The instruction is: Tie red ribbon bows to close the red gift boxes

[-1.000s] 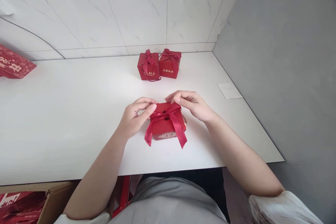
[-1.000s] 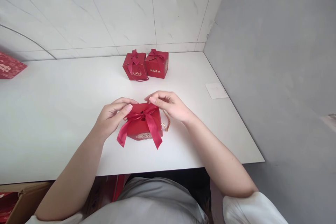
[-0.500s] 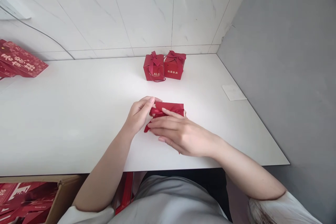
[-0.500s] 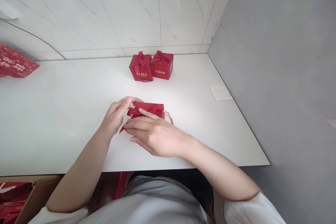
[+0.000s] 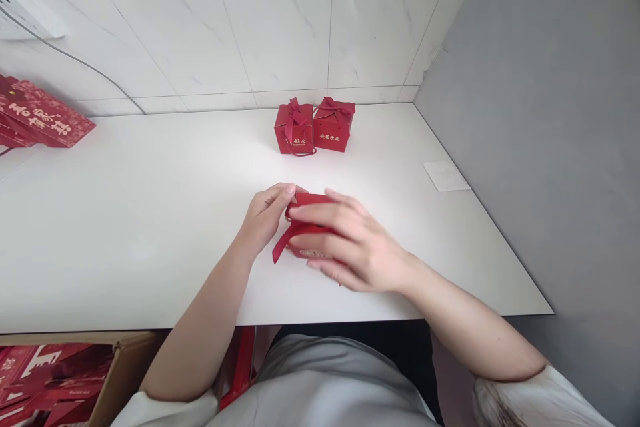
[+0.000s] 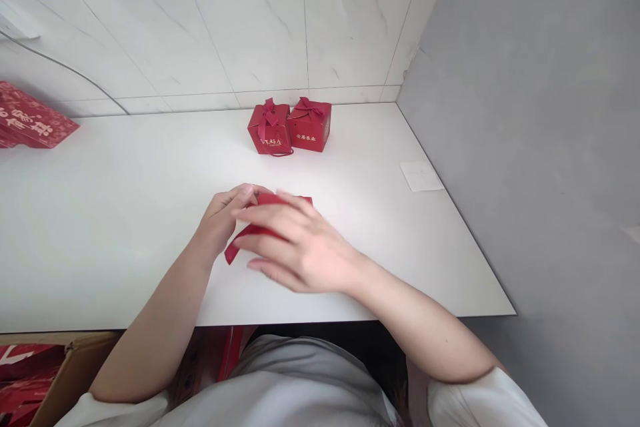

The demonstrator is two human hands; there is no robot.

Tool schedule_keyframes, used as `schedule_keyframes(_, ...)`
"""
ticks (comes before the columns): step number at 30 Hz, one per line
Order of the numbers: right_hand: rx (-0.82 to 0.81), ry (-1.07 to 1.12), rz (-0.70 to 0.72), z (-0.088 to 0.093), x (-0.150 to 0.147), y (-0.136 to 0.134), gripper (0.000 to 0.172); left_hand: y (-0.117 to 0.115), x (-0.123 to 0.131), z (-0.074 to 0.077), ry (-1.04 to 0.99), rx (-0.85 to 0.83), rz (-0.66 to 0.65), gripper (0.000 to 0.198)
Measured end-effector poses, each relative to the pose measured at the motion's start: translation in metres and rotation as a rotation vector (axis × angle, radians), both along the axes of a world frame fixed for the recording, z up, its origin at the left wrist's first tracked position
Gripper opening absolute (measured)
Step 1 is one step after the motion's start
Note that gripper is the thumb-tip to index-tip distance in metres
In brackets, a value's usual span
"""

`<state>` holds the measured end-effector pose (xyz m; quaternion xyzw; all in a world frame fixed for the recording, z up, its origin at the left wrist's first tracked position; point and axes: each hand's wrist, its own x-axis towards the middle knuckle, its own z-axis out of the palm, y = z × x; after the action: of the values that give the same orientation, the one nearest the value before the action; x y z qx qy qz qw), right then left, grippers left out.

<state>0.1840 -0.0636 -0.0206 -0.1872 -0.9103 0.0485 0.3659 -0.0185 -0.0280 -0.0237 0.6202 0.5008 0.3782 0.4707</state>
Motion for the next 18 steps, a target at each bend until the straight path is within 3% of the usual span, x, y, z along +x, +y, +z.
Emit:
schedule_keyframes(2, -0.073, 0.064, -0.129, 0.002, 0.007, 0.005, 0.02, -0.001, -0.005, 0.004, 0.035, 0.035, -0.059, 0.04)
schedule_keyframes(5, -0.224, 0.099, -0.284, 0.001, 0.014, 0.012, 0.022, -0.009, -0.016, 0.017, 0.154, 0.235, -0.095, 0.033)
schedule_keyframes(8, -0.511, 0.197, -0.364, -0.003, 0.02, 0.02, 0.032, -0.027, -0.025, 0.033, 0.504, 0.38, -0.023, 0.039)
schedule_keyframes(12, -1.004, 0.373, -0.213, -0.006, 0.027, 0.034, 0.034, -0.05, -0.026, 0.036, 0.795, 0.382, 0.0, 0.018)
schedule_keyframes(15, -1.211, 0.447, -0.072, -0.008, 0.028, 0.042, 0.032, -0.055, -0.027, 0.025, 0.85, 0.405, 0.024, 0.014)
schedule_keyframes(18, -1.272, 0.469, 0.011, -0.009, 0.027, 0.044, 0.03, -0.05, -0.034, 0.017, 0.877, 0.719, 0.057, 0.01)
